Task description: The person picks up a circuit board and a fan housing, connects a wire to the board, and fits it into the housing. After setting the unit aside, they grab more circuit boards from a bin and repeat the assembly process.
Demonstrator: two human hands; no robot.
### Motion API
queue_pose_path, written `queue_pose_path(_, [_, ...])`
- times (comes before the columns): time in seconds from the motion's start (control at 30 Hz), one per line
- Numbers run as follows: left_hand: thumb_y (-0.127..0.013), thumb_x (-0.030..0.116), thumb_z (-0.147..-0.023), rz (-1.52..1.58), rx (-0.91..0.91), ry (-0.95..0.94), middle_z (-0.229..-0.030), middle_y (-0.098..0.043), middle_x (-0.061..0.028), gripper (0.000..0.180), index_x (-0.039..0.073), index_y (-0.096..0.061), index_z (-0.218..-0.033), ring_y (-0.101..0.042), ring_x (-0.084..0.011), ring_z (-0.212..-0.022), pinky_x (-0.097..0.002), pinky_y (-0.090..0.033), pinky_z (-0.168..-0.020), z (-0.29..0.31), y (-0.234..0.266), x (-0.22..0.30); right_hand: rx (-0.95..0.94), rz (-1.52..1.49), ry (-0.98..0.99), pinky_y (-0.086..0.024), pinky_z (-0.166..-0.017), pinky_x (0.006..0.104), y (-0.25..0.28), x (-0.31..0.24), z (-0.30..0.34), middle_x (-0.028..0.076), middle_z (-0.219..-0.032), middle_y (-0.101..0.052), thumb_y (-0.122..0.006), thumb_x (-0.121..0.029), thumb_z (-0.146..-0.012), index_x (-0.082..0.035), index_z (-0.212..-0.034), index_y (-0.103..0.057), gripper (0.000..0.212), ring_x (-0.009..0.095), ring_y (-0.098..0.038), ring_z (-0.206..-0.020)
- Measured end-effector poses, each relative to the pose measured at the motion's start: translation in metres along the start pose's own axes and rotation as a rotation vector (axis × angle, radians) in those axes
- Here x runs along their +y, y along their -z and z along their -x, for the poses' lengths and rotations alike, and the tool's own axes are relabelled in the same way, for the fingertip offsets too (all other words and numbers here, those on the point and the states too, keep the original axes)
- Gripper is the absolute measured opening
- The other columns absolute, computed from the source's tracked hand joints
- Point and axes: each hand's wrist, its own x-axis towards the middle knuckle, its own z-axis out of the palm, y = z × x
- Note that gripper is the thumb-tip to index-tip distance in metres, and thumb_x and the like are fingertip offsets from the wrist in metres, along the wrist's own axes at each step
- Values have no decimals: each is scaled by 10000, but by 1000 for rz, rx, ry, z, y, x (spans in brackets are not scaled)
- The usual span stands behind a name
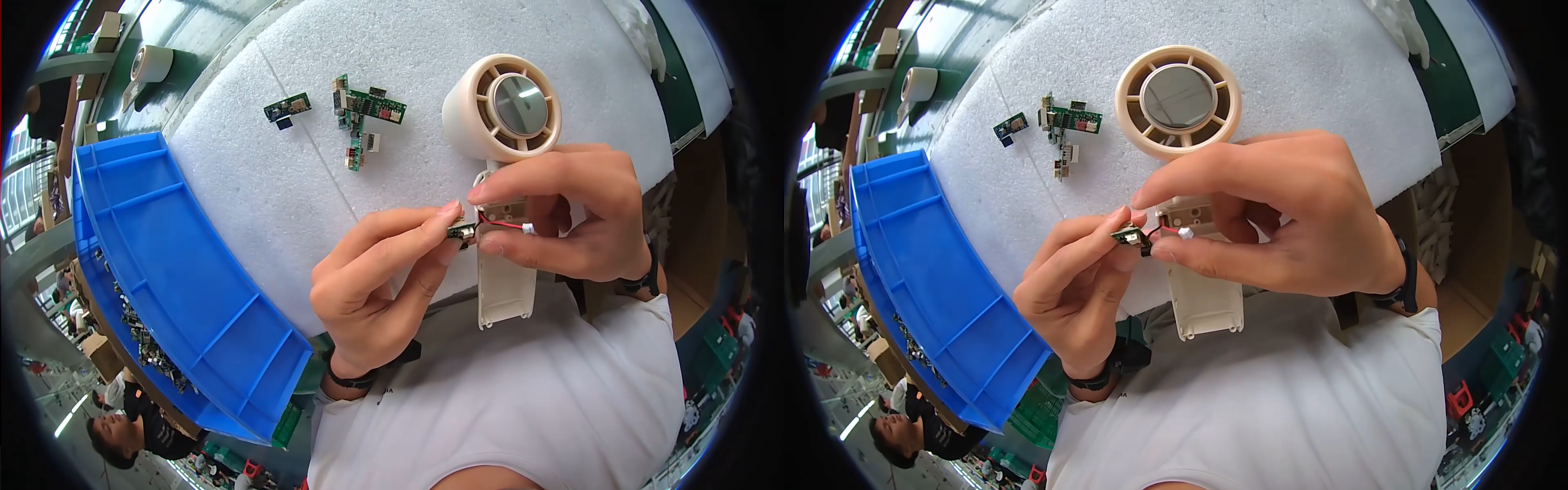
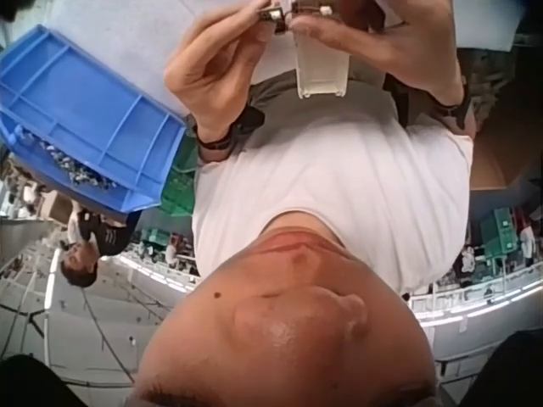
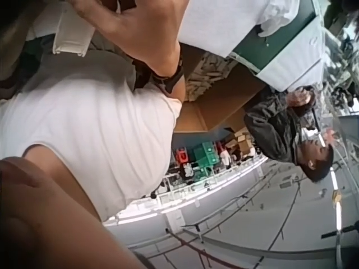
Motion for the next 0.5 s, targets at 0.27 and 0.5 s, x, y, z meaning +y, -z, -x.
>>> queue_pose_path(0.27, [-681, -182, -802, -15, -6, 66, -1050, -716, -193, 361, -50, -719, -1136, -712, -228, -917, -294, -561, -795, 1, 0, 7, 4, -11, 85, -348, -430, 240, 6, 5, 1, 5, -623, -642, -803, 26, -697, -86, -962, -773, 289, 81, -501, -456])
queue_pose_path(0.5, [-688, -170, -807, 10, -14, 75, -1053, -718, -181, 359, -42, -721, -1141, -710, -216, -918, -288, -560, -797, 1, 1, 4, -83, 0, 163, -337, -438, 247, 7, 2, -2, -6, -580, -604, -804, 19, -665, -102, -982, -785, 340, 93, -487, -442])
